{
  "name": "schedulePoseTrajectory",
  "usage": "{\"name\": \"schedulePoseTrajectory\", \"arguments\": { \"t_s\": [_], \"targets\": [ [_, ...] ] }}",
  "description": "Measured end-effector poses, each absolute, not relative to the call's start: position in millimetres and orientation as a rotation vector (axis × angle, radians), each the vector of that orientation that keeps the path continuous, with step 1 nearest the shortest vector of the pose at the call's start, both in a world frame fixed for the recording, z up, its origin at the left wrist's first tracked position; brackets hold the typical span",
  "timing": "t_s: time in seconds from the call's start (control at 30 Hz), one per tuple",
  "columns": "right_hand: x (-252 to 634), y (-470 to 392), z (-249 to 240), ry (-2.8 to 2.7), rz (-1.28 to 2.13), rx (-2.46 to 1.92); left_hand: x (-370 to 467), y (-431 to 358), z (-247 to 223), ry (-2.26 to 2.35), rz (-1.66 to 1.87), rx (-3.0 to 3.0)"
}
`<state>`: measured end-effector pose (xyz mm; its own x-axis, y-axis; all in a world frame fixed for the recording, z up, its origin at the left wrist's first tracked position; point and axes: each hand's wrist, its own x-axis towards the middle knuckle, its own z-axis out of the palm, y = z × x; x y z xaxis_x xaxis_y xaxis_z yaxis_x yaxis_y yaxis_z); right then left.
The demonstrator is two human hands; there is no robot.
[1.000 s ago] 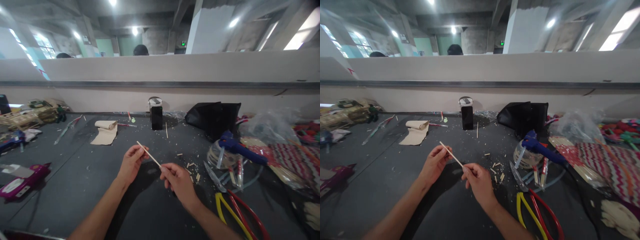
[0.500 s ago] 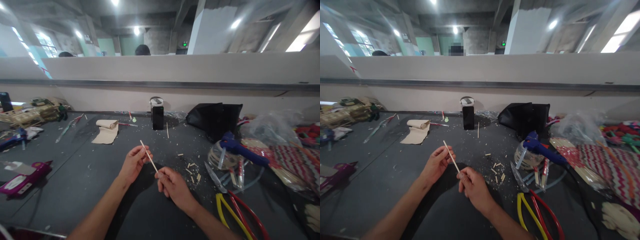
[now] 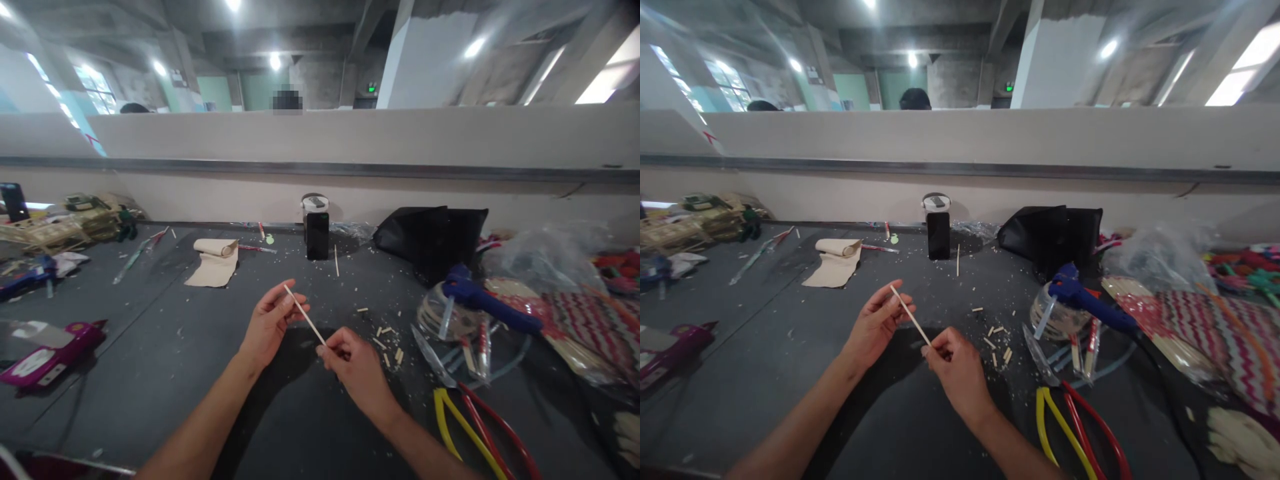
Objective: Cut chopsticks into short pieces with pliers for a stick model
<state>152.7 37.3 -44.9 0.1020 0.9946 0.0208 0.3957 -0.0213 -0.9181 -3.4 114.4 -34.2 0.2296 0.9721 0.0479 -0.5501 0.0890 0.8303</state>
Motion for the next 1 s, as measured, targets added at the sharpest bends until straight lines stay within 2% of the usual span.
{"name": "schedulePoseTrajectory", "arguments": {
  "t_s": [0.17, 0.6, 1.0],
  "targets": [
    [153.8, 39.0, -46.0, -1.441, 0.819, -1.560, -3.7, 113.9, -34.1, 0.611, 1.237, 0.864],
    [155.0, 38.3, -48.5, -1.469, 0.916, -1.563, -3.4, 115.0, -34.2, 0.571, 1.280, 0.862],
    [155.9, 39.3, -55.2, -1.526, 0.861, -1.561, -4.2, 116.5, -32.8, 0.599, 1.321, 0.839]
  ]
}}
